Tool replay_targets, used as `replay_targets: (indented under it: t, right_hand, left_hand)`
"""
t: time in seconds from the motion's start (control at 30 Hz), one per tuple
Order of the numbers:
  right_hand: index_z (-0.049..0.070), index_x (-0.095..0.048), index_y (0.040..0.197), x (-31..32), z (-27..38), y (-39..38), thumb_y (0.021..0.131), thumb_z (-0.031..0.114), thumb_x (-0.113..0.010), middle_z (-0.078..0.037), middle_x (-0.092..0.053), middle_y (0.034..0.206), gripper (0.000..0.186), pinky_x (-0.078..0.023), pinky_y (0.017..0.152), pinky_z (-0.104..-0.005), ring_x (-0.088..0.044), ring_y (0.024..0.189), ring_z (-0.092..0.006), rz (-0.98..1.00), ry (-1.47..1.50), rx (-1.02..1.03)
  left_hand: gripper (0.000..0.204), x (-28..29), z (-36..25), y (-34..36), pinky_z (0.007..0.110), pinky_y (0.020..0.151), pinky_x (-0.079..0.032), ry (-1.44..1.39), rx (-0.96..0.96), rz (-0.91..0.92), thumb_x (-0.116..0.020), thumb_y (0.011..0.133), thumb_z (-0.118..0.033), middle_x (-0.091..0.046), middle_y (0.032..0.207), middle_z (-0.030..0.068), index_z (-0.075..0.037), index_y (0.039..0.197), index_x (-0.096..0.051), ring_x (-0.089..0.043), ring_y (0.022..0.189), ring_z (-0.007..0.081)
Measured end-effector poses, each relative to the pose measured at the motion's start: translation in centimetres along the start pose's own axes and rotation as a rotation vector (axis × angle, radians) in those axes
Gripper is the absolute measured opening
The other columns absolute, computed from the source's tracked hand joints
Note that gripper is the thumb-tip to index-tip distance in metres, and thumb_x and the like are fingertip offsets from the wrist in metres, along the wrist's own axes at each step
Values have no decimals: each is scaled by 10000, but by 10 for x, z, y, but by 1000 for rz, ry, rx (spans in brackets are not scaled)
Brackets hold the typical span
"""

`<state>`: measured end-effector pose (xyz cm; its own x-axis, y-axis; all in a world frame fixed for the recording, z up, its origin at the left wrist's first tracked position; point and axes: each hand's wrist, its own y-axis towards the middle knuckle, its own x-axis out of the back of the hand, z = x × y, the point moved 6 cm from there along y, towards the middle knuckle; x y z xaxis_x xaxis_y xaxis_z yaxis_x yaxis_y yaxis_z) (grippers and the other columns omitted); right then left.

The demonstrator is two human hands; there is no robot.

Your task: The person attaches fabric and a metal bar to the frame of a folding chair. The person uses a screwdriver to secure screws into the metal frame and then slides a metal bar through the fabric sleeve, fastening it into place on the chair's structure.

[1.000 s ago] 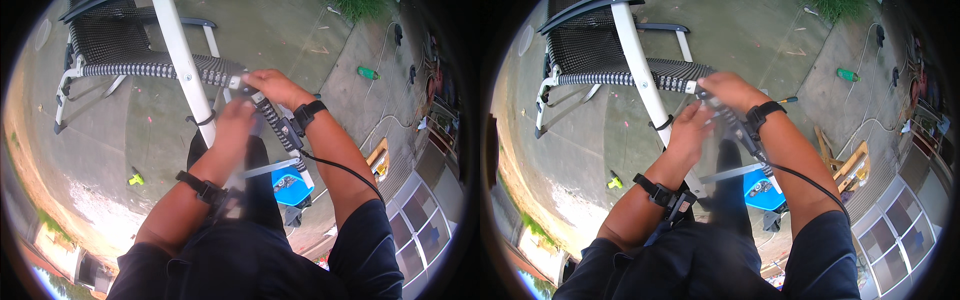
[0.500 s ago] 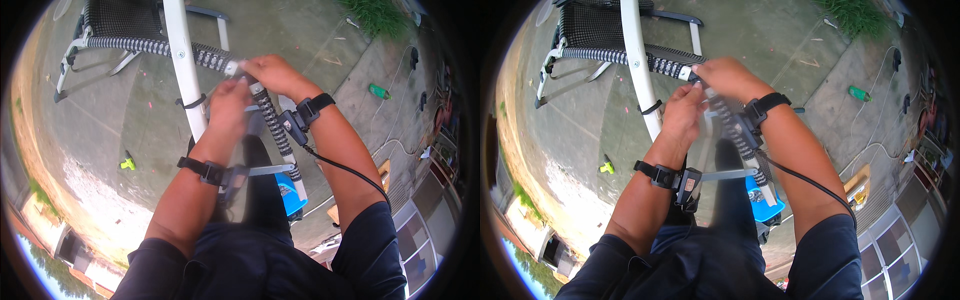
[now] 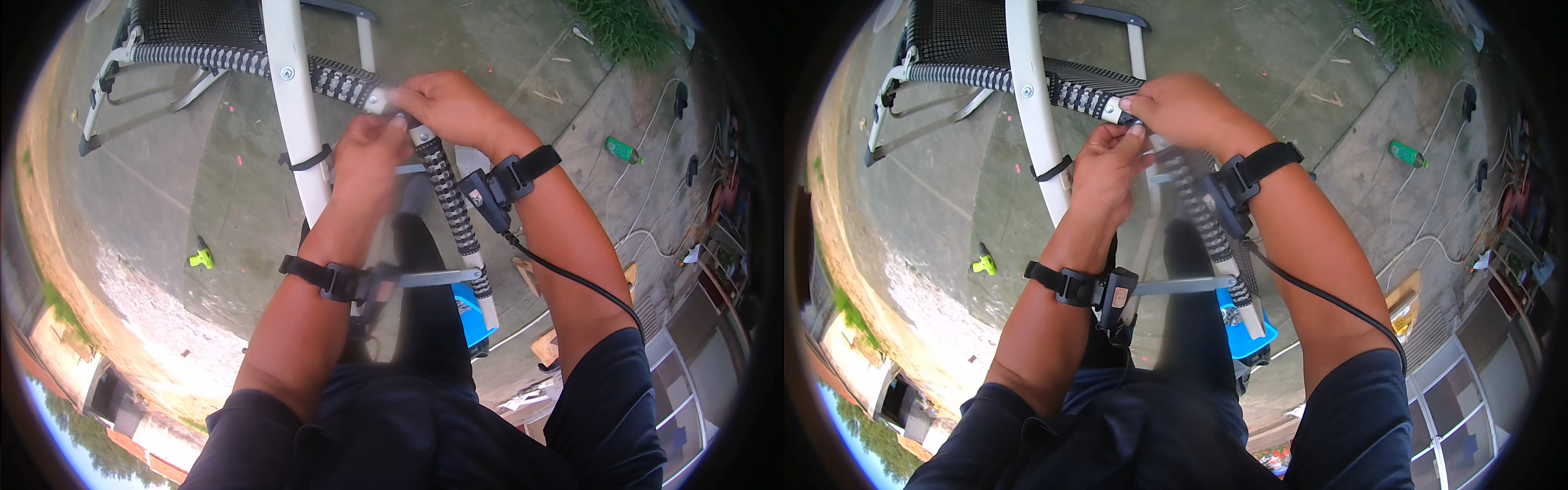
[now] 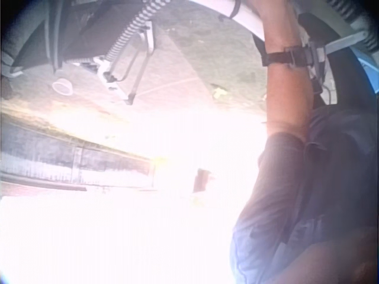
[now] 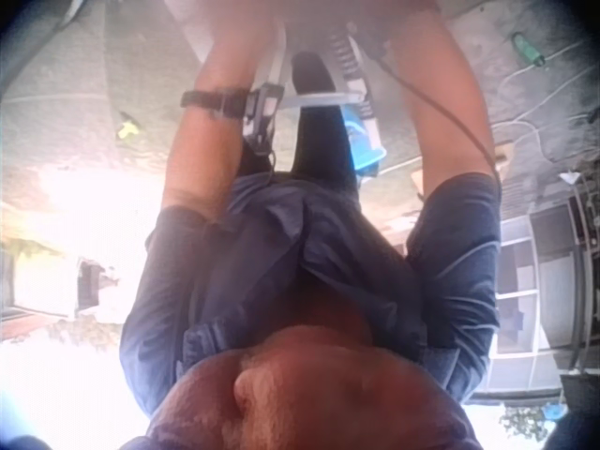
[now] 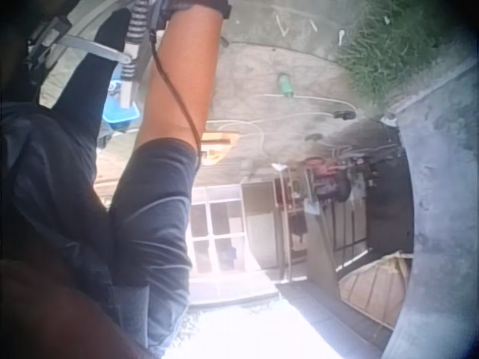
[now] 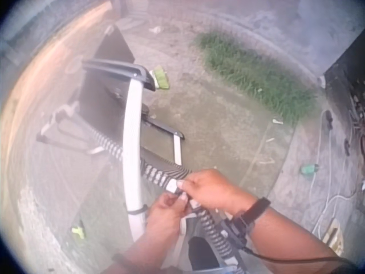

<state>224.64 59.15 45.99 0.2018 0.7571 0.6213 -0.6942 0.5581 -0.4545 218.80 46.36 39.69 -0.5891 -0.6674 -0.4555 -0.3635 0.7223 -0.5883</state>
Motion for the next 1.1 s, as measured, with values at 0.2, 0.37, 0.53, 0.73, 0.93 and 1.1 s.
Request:
replay_targets:
  t: [0.2, 0.37, 0.53, 0.73, 0.93, 1.1]
  right_hand:
    - [9, -709, 923, -2, 8, 2, 986, 386, -582, -211, -688, 857, 403, -514, 745, -424, -629, 783, -384, -16, -145, 42]
    - [11, -719, 928, -24, -2, -11, 973, 358, -620, -178, -691, 802, 363, -513, 715, -404, -630, 725, -343, -16, -200, 137]
    - [14, -734, 923, -50, -9, -38, 960, 332, -658, -121, -707, 760, 329, -504, 659, -351, -622, 657, -224, 50, -162, 107]
    - [18, -736, 922, -62, -21, -50, 962, 374, -647, -79, -695, 746, 369, -497, 665, -330, -606, 678, -175, 53, -42, 37]
    - [15, -725, 934, -82, -60, -70, 960, 429, -631, -86, -693, 774, 425, -497, 690, -345, -605, 707, -193, 78, 6, 47]
    - [13, -730, 945, -91, -73, -95, 979, 358, -663, -11, -684, 780, 354, -495, 689, -284, -579, 725, -89, 97, 0, 28]
  left_hand:
    - [233, 4, 4, 4, 316, 840, -501, -35, 22, -5, -705, 974, -183, -669, 1018, 30, -46, 1107, -572, -623, 920, 127]
    - [209, 16, 28, 2, 303, 833, -503, -11, -49, 31, -695, 978, -160, -677, 1031, 21, -37, 1112, -592, -627, 911, 115]
    - [208, 33, 61, -20, 287, 810, -511, -20, -99, 83, -685, 978, -124, -683, 1031, 28, -25, 1139, -600, -626, 899, 108]
    - [208, 39, 72, -32, 272, 800, -512, -32, -102, 102, -696, 971, -115, -682, 1036, 45, -27, 1132, -599, -628, 900, 102]
    - [214, 37, 108, -55, 271, 802, -507, -62, -56, 81, -707, 973, -157, -676, 1037, 28, -42, 1119, -601, -619, 895, 99]
    - [195, 33, 139, -66, 263, 799, -492, -118, -84, 117, -707, 973, -166, -673, 1030, 7, -73, 1111, -606, -613, 896, 88]
